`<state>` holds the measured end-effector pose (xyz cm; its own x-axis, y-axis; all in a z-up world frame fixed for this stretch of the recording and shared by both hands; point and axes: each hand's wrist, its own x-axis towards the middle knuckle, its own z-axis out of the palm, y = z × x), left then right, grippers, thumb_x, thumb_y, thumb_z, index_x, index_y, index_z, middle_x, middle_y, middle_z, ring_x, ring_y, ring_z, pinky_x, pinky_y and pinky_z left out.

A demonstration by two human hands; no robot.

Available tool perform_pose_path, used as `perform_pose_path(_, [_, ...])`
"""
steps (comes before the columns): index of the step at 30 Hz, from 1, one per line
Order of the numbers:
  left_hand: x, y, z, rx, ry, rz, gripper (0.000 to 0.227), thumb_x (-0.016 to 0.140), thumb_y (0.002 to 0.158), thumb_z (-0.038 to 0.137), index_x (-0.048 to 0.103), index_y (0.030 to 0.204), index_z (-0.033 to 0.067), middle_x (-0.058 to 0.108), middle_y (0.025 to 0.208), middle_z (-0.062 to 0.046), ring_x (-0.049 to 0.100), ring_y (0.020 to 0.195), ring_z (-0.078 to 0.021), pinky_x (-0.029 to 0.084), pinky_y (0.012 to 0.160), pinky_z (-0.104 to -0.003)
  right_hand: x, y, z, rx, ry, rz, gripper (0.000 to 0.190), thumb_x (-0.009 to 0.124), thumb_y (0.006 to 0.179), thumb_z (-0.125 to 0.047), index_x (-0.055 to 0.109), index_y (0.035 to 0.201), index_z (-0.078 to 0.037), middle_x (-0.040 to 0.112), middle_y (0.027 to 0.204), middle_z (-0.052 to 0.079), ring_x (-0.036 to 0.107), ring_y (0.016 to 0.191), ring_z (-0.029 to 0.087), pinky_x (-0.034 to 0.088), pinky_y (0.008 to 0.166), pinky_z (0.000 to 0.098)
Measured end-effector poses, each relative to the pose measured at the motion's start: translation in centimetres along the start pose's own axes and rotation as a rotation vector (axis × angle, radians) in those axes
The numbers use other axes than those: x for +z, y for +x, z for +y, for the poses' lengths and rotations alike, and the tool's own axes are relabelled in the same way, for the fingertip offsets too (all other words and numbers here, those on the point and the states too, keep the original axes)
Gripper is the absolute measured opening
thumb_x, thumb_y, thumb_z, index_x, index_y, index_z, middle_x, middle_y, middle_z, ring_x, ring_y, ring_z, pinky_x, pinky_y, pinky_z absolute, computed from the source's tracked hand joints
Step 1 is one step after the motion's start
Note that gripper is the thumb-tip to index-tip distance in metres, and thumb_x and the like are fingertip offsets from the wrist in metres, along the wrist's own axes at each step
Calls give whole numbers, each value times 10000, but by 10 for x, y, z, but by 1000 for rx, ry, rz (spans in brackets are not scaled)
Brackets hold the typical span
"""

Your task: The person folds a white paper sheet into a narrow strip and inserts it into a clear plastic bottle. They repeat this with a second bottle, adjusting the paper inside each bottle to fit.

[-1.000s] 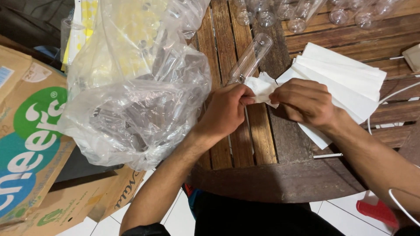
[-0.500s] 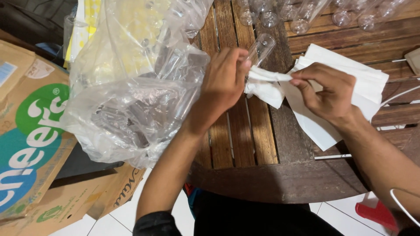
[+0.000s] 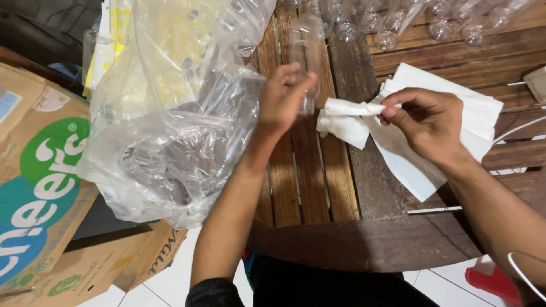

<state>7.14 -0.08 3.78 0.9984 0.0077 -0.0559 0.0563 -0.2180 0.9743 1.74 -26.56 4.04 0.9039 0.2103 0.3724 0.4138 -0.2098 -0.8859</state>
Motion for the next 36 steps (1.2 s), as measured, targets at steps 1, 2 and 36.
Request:
perform_pose_path(1, [-2, 0, -6, -1, 3, 1, 662, 628, 895, 419, 514, 1408, 16, 721, 1144, -131, 701, 734, -166, 534, 569, -237, 1, 0, 1, 1, 4, 1, 70, 721, 1006, 63, 689, 1068, 75, 717, 949, 172, 693, 808, 184, 592, 777, 239])
perform_pose_path(2, [-4, 0, -12, 65, -358, -55, 454, 620, 951, 310, 557, 1286, 10, 696, 1103, -143, 681, 836, -208, 567, 675, -302, 1, 1, 2, 13, 54, -38, 59, 694, 1005, 81, 681, 1062, 90, 711, 931, 184, 690, 788, 199, 603, 761, 247])
perform_pose_path(36, [52, -29, -26, 26, -1099, -179, 491, 832, 855, 59, 500, 1211, 1, 696, 1023, -154, 709, 951, -275, 649, 825, -387, 18, 1, 42, -802, -439, 101, 98, 748, 955, 6, 726, 1049, 23, 765, 987, 191, 668, 874, 257, 449, 874, 413])
